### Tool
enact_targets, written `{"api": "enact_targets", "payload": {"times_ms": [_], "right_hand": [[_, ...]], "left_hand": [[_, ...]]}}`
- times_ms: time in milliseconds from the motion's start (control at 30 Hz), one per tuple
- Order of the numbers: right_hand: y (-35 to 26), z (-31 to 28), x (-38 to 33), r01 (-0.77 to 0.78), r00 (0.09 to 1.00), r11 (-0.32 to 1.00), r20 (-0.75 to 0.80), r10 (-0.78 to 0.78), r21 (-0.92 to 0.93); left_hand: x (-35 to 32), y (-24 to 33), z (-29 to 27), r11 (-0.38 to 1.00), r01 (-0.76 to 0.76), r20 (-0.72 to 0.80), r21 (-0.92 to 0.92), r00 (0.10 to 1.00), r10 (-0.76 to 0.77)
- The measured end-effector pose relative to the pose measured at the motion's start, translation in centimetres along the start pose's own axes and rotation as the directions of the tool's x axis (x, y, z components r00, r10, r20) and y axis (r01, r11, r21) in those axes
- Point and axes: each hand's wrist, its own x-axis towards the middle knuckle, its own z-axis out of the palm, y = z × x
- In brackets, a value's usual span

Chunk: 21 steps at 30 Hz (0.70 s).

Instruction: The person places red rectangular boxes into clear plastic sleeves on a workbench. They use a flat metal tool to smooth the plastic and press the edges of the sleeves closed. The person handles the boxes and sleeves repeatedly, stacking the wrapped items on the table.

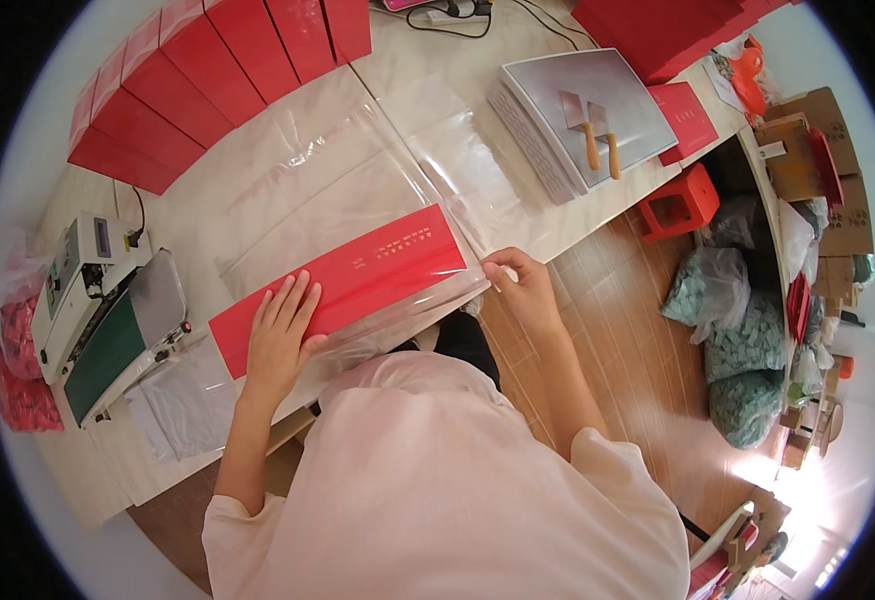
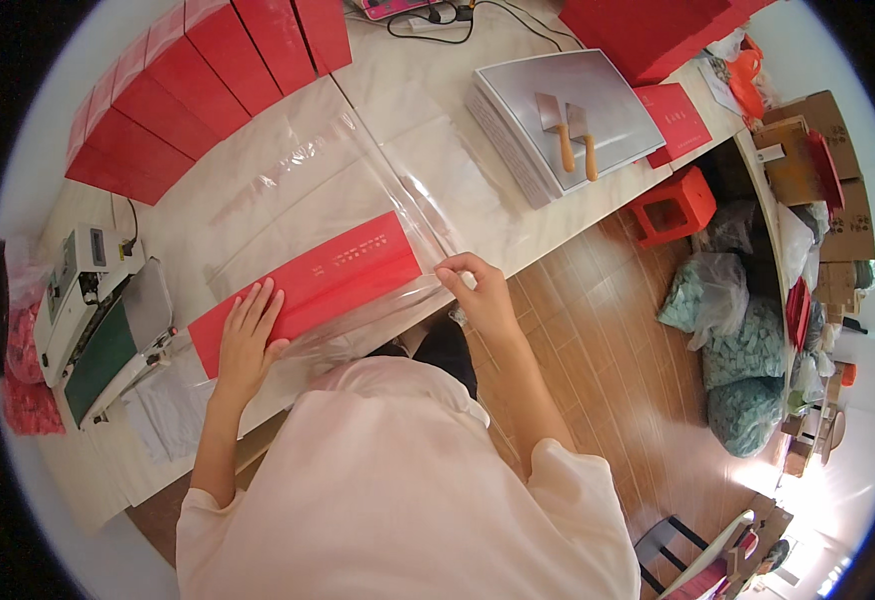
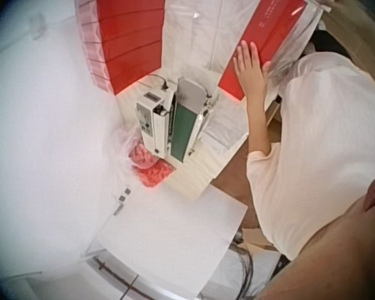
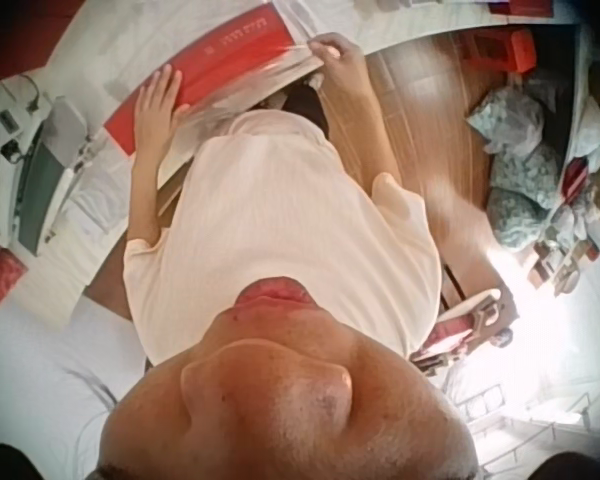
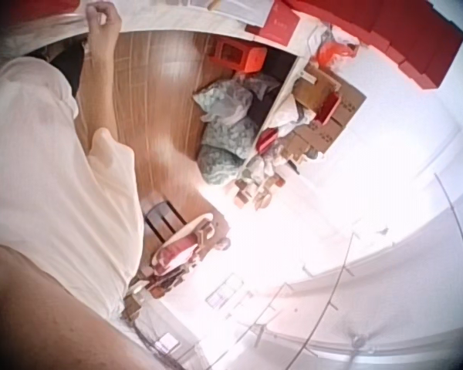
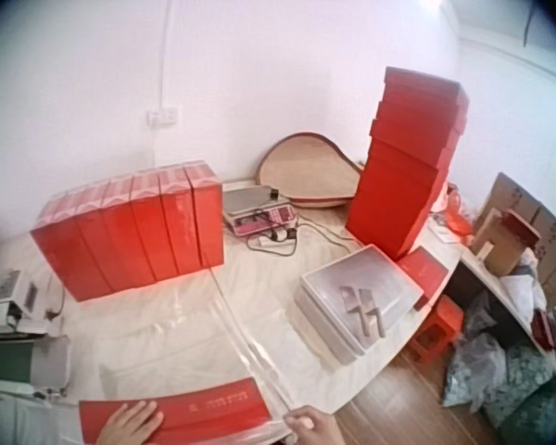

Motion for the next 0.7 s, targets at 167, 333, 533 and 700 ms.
{"api": "enact_targets", "payload": {"times_ms": [167, 333, 533, 700], "right_hand": [[-2.2, 0.5, -0.1, 0.321, 0.945, 0.943, -0.037, -0.326, -0.091], [-2.5, 1.3, 1.3, 0.306, 0.948, 0.952, -0.086, -0.307, -0.022], [-5.9, 1.0, 3.3, 0.281, 0.933, 0.951, -0.194, -0.302, -0.127], [-9.7, 6.1, 6.1, 0.685, 0.707, 0.533, 0.276, -0.651, -0.497]], "left_hand": [[0.3, -0.2, -2.1, 0.98, -0.015, 0.01, -0.199, 1.0, 0.018], [-0.1, -0.9, -2.6, 0.977, -0.069, -0.007, -0.202, 0.998, 0.069], [-0.7, 0.0, -2.6, 0.93, 0.195, -0.01, -0.311, 0.978, -0.209], [-1.7, -0.9, -1.2, 0.985, -0.015, -0.166, -0.173, 0.986, -0.014]]}}
